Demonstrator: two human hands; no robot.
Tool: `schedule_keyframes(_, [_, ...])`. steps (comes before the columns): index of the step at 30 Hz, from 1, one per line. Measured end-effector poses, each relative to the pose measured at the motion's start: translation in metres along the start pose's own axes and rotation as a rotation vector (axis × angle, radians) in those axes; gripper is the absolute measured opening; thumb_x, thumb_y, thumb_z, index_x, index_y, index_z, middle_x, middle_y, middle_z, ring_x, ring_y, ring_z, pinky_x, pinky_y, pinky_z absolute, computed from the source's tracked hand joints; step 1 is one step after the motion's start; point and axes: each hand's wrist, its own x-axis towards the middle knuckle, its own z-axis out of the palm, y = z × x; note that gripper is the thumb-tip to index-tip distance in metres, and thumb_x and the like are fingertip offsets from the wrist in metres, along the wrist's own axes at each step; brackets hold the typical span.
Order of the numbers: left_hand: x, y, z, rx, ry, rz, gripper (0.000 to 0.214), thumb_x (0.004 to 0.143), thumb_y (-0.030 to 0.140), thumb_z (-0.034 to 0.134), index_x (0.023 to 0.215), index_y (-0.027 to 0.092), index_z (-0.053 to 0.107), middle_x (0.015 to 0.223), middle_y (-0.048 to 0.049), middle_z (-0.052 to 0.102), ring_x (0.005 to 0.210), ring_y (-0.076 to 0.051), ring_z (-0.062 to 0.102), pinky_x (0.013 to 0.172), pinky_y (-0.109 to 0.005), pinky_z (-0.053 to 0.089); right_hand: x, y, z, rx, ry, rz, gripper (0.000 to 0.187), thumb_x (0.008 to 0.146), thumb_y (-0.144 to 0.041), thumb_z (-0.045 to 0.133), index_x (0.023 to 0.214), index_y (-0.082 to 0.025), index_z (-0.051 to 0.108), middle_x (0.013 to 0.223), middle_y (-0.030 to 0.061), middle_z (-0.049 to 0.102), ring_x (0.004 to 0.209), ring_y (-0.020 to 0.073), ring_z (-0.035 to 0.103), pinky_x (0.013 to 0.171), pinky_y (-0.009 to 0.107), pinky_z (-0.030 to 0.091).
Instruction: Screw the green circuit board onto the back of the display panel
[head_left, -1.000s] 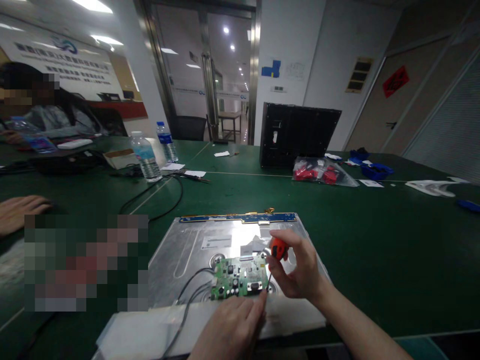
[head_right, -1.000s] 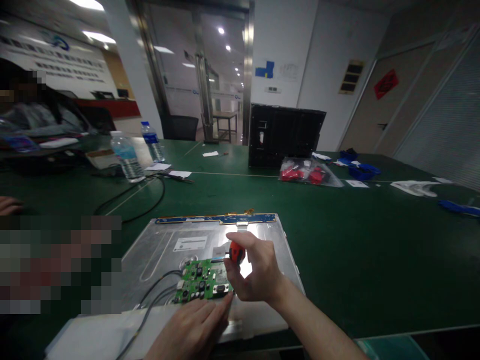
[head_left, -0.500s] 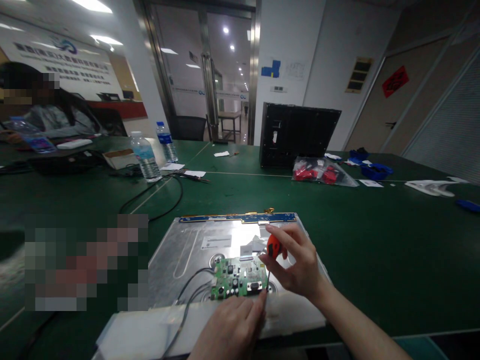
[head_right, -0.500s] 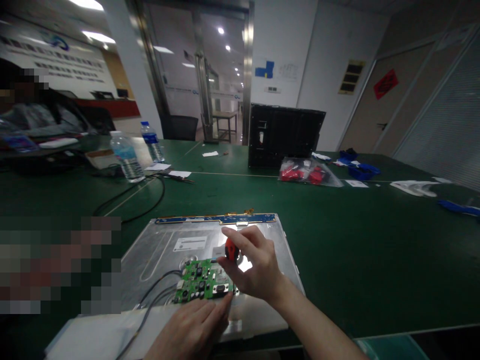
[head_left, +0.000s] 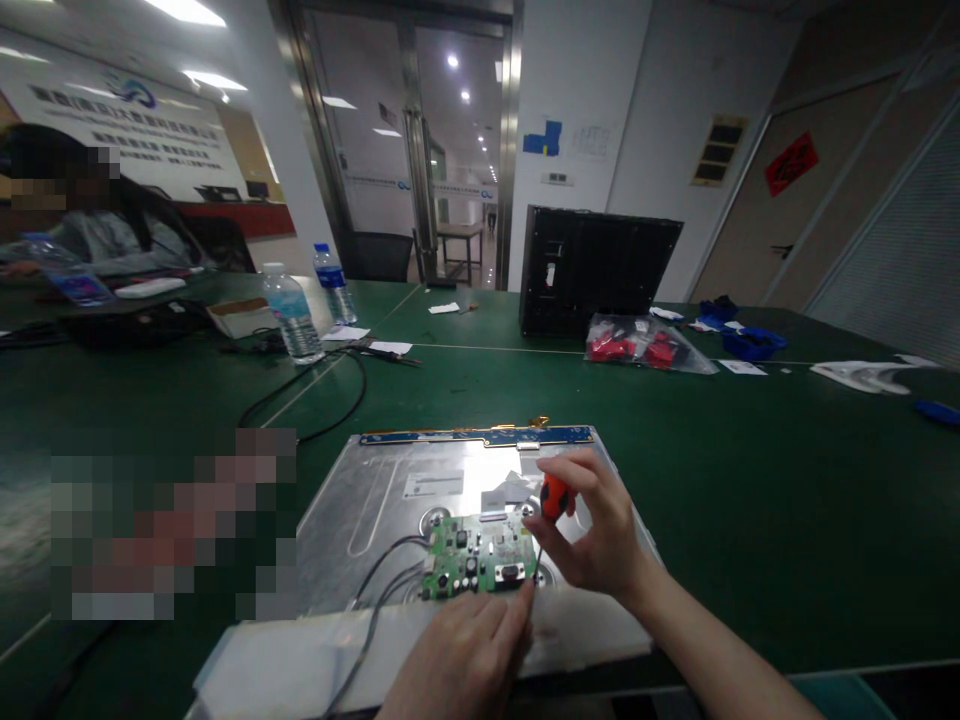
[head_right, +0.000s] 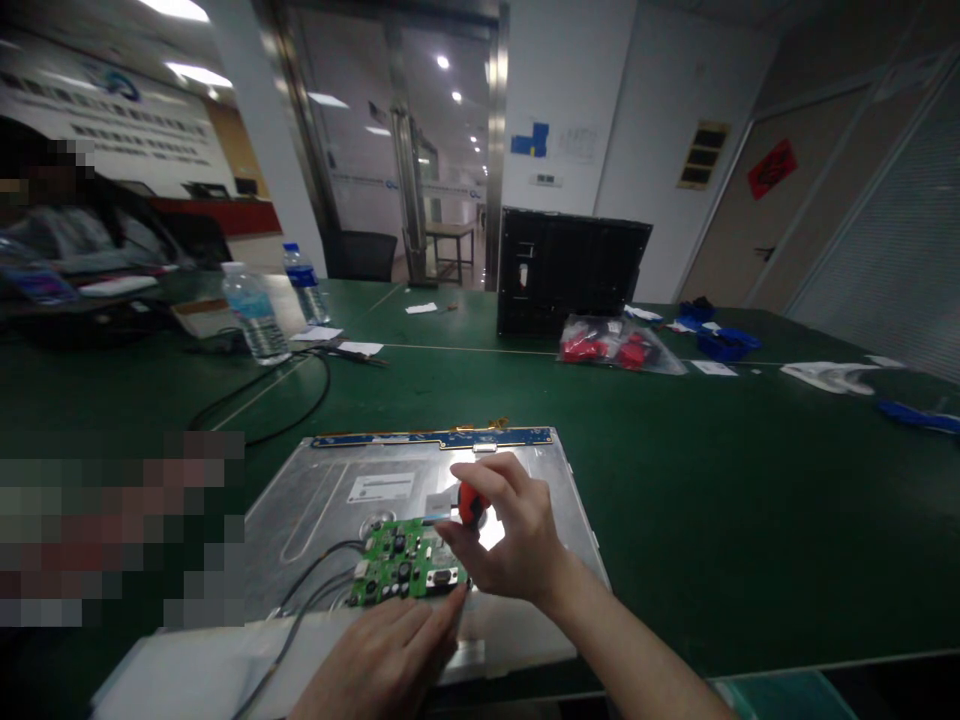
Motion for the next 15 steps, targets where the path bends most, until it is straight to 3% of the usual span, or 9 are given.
schedule_keyframes(5, [0.0000, 0.0000, -0.0004, -0.008, -0.022, -0.002, 0.042, 0.080, 0.005, 0.046, 0.122, 0.011, 0.051, 0.082, -0.0069, 0.071, 0.066, -0.020, 0.066, 0.060, -0.029, 0.055, -0.0013, 0.0014, 0.0023, -0.016, 0.017, 0.010, 0.043, 0.089, -0.024, 0.062, 0.132, -0.025, 0.052, 0.083, 0.0012, 0.057, 0.063, 0.0132, 0.054, 0.051, 0.025, 0.049])
schedule_keyframes(9, [0.0009, 0.0002, -0.0004, 0.006, -0.022, -0.008, 0.041, 0.082, 0.005, 0.046, 0.122, 0.011, 0.051, 0.081, -0.0066, 0.071, 0.067, -0.020, 0.066, 0.060, -0.029, 0.055, -0.0002, -0.0005, 0.0025, -0.004, 0.007, -0.003, 0.049, 0.089, -0.018, 0.057, 0.137, -0.021, 0.047, 0.077, 0.0001, 0.058, 0.059, 0.0131, 0.052, 0.051, 0.025, 0.049])
schedule_keyframes(15, [0.0009, 0.0003, 0.0003, 0.022, -0.010, 0.008, 0.037, 0.084, 0.005, 0.046, 0.120, 0.009, 0.054, 0.078, -0.0067, 0.070, 0.065, -0.019, 0.065, 0.059, -0.028, 0.055, -0.0019, -0.0001, 0.0008, 0.007, -0.001, 0.021, 0.050, 0.082, -0.015, 0.050, 0.132, -0.018, 0.045, 0.076, 0.0005, 0.058, 0.057, 0.0140, 0.054, 0.048, 0.025, 0.046])
